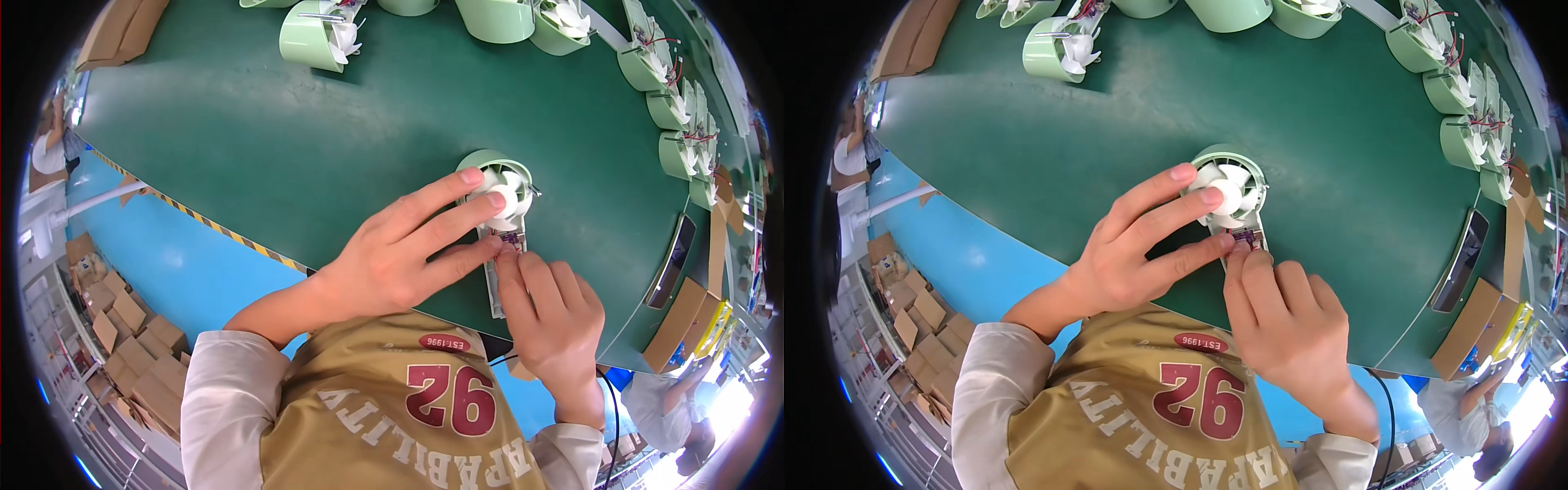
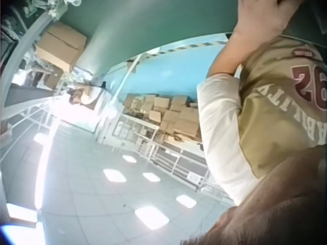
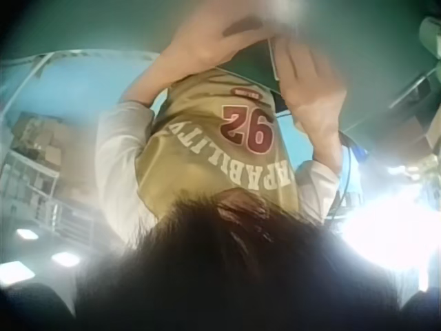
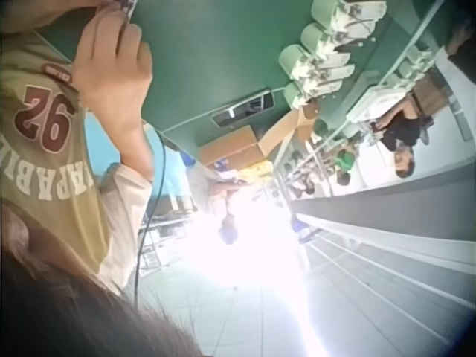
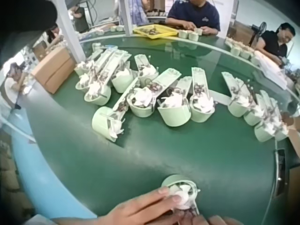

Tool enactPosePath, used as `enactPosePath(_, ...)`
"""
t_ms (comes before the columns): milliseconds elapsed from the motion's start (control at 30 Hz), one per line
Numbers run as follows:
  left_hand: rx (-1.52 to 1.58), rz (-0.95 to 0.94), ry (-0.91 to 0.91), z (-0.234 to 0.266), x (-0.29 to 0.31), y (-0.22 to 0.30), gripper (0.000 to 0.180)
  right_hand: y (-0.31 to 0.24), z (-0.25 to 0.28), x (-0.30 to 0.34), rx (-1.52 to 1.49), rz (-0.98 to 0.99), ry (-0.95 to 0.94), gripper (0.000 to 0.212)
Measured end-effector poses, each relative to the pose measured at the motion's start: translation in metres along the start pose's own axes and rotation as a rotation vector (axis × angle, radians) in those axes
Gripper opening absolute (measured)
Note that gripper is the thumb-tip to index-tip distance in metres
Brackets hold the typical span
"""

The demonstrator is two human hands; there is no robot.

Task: Assemble handheld electric fans by installing batteries, circuit boards, and housing components.

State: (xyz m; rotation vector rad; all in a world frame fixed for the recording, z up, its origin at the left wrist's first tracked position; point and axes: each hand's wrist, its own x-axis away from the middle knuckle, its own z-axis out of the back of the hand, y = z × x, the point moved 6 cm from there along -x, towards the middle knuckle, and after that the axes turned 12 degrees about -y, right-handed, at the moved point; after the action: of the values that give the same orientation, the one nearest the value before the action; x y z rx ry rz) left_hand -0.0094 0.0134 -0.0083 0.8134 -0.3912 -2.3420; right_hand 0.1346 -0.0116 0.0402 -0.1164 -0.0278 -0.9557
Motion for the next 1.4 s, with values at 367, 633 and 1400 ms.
enactPosePath(367,-0.164,-0.077,-0.166,0.0,0.005,-0.003,0.034,0.025,-0.02,0.003,-0.827,-0.36,0.085,0.02)
enactPosePath(633,-0.175,-0.194,-0.26,0.002,0.006,-0.016,0.036,0.026,-0.025,-0.009,-0.852,-0.432,0.036,0.015)
enactPosePath(1400,0.149,-0.059,-0.257,0.021,-0.018,-0.02,0.049,0.039,-0.046,0.003,-1.221,-0.586,0.069,0.047)
